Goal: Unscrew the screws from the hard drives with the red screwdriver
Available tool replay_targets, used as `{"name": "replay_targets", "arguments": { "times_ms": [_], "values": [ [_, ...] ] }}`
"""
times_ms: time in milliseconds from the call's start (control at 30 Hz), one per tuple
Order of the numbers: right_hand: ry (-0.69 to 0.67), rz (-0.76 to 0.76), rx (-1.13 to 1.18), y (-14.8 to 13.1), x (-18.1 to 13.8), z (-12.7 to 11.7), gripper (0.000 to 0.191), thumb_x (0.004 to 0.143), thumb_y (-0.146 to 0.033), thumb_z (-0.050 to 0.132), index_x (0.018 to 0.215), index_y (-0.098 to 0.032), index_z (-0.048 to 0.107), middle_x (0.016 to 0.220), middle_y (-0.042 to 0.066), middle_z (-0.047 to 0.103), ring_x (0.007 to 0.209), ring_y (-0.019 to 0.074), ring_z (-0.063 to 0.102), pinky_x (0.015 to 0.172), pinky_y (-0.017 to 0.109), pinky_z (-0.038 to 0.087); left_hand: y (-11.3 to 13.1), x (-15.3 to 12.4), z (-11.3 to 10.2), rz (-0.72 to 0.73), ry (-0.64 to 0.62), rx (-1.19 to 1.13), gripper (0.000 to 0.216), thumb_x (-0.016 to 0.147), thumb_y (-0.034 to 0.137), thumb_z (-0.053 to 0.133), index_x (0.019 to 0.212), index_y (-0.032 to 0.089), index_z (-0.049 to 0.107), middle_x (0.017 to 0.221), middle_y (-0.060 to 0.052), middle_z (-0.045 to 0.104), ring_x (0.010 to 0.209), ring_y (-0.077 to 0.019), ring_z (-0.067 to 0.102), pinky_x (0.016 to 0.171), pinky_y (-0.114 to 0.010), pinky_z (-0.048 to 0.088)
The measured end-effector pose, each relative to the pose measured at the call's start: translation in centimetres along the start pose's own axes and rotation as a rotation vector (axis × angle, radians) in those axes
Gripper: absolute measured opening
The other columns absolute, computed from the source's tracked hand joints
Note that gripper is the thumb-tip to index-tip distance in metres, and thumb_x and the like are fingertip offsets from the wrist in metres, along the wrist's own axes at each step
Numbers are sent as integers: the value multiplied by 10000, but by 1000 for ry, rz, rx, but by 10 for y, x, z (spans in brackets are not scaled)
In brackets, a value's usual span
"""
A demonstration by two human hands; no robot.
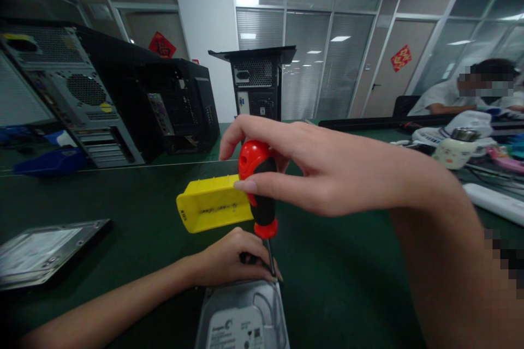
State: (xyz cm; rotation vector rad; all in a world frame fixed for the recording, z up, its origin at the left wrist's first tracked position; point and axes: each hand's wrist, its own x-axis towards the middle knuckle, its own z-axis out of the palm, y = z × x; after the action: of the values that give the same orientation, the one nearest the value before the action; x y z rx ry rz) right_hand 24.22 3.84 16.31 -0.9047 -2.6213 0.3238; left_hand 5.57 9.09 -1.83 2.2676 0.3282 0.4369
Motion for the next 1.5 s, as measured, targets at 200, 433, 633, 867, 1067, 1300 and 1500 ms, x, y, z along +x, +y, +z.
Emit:
{"name": "replay_targets", "arguments": {
  "times_ms": [200, 433, 633, 867, 1067, 1300, 1500],
  "values": [
    [15, 2, -21, 1, 5, 2, 311, 871, -421, 566, 1108, -220, 550, 1016, 15, 628, 843, 165, 622, 626, 245, 519, 1, 0, -1, -5, -4, -20, 147, 837, 205, 676, 947, 135, 744, 842, -52, 730, 697, -120, 641, 624, -167, 459],
    [3, 54, -22, -2, 6, 2, 247, 856, -422, 577, 986, -212, 586, 827, -16, 617, 639, 116, 583, 500, 215, 462, 2, 0, -2, -35, -6, -14, 145, 836, 225, 680, 948, 159, 743, 846, -34, 732, 690, -116, 639, 594, -163, 445],
    [15, 33, -8, -4, 5, 1, 307, 966, -383, 355, 993, -192, 593, 995, 27, 652, 827, 158, 621, 601, 252, 456, 1, 0, -1, -13, 2, -8, 152, 834, 223, 683, 940, 131, 742, 828, -49, 727, 682, -114, 629, 603, -166, 442],
    [4, 28, 3, -3, 4, 1, 229, 960, -346, 408, 958, -199, 584, 918, -3, 655, 789, 140, 612, 627, 240, 450, 1, 0, -1, -17, -2, -3, 151, 840, 230, 677, 950, 152, 744, 826, -35, 722, 682, -109, 616, 610, -164, 441],
    [43, 14, -37, -2, 4, 2, 271, 973, -335, 373, 919, -187, 593, 1008, 8, 642, 874, 151, 608, 634, 225, 456, 2, 0, 0, -14, 6, -4, 147, 833, 214, 685, 932, 122, 745, 821, -50, 727, 683, -114, 628, 612, -163, 443],
    [14, -4, -3, -2, 6, 1, 257, 975, -344, 384, 918, -195, 586, 989, -4, 637, 870, 137, 603, 634, 210, 458, 1, 0, 0, -14, 0, -7, 155, 837, 222, 683, 944, 127, 741, 834, -51, 730, 689, -117, 635, 621, -172, 452],
    [-3, -2, 23, -3, 6, 1, 216, 974, -316, 415, 977, -194, 593, 883, -26, 621, 768, 97, 588, 626, 189, 456, 3, 0, -1, -16, 13, -8, 152, 832, 221, 687, 933, 123, 744, 800, -48, 721, 661, -110, 613, 597, -169, 437]
  ]
}}
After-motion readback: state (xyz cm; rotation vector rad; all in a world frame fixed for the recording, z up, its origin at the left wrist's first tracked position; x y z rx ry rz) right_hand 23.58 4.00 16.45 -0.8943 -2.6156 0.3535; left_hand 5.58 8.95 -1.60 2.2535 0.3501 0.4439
